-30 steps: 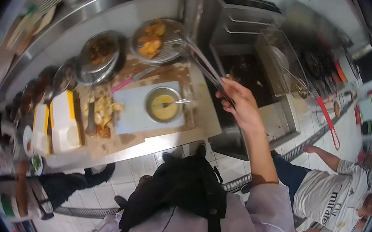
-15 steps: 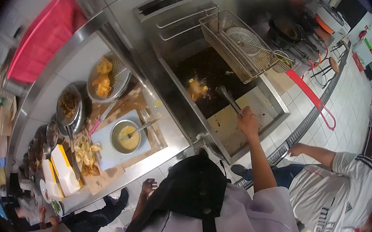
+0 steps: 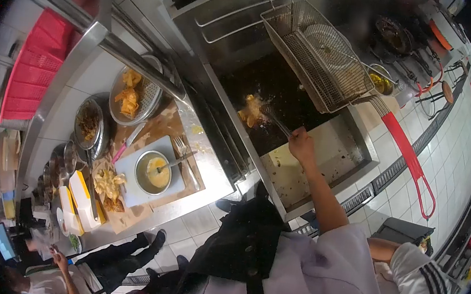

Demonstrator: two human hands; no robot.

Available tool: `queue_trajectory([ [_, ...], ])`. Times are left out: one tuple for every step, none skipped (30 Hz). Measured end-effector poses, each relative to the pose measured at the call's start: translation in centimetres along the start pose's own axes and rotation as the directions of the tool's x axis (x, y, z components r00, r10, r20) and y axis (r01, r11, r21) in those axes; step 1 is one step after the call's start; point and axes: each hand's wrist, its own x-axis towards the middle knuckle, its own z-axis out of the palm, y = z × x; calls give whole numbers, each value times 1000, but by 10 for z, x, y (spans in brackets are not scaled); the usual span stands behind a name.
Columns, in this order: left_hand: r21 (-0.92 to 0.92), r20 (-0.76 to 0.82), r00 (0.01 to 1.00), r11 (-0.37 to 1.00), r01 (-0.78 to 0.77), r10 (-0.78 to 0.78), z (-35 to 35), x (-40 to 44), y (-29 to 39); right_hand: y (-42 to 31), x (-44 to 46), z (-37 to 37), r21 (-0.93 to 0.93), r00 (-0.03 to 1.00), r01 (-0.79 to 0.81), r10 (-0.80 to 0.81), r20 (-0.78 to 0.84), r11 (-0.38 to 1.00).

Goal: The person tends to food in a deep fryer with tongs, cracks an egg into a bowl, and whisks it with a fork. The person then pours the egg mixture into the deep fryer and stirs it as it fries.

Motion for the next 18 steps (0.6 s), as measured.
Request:
queue_trajectory([
  [27, -21, 1000, 999, -18, 18, -1, -1, 3, 1, 3, 3, -26, 994, 87, -88, -58, 996],
  [20, 46, 999, 999, 26, -27, -5, -3, 2, 2, 6, 5, -57, 977, 173, -179, -112, 983],
  [19, 112, 991, 997, 71, -73, -25, 0, 20, 3, 9, 5, -59, 978, 172, -178, -105, 983],
  [24, 178, 977, 993, 116, -118, -39, 1, 30, 4, 13, 4, -39, 988, 129, -131, -82, 991],
  [-151, 181, 955, 952, 264, -236, -48, 7, 43, 5, 15, 3, -20, 995, 84, -85, -57, 996],
  [-324, 181, 919, 861, 392, -351, -55, 12, 53, 7, 18, 1, -23, 995, 83, -84, -49, 996],
  [-612, 257, 803, 552, 566, -538, -61, 19, 62, 10, 20, -1, 10, 995, 83, -82, -52, 997],
  [-495, 280, 740, 568, 657, -611, -93, 38, 96, 12, 21, -2, 43, 995, 81, -79, -55, 996],
  [-495, 284, 736, 563, 662, -615, -87, 39, 88, 8, 19, -7, 41, 996, 80, -78, -48, 996],
  [-504, 201, 839, 681, 531, -505, -83, 45, 78, 4, 16, -14, 14, 999, 32, -31, -41, 999],
  [-503, 160, 881, 731, 460, -445, -83, 47, 76, -1, 13, -22, -13, 999, -15, 15, -35, 1000],
  [-499, 118, 917, 776, 387, -381, -82, 50, 74, -5, 8, -28, -14, 999, -15, 15, -29, 1000],
  [-604, 184, 848, 623, 497, -497, -88, 60, 79, -7, 2, -34, -66, 993, 48, -55, -105, 997],
  [-684, 265, 763, 443, 579, -589, -93, 68, 82, -10, -4, -40, -122, 976, 106, -127, -178, 987],
  [-683, 267, 762, 441, 581, -590, -93, 69, 80, -15, -9, -47, -123, 976, 106, -126, -175, 987],
  [-694, 272, 758, 425, 581, -593, -93, 72, 77, -19, -15, -53, -105, 976, 113, -130, -174, 988],
  [-704, 277, 755, 410, 581, -594, -92, 74, 75, -22, -19, -56, -89, 976, 119, -133, -175, 989],
  [-718, 280, 761, 399, 570, -585, -93, 74, 74, -22, -22, -56, -90, 976, 114, -128, -176, 989],
])
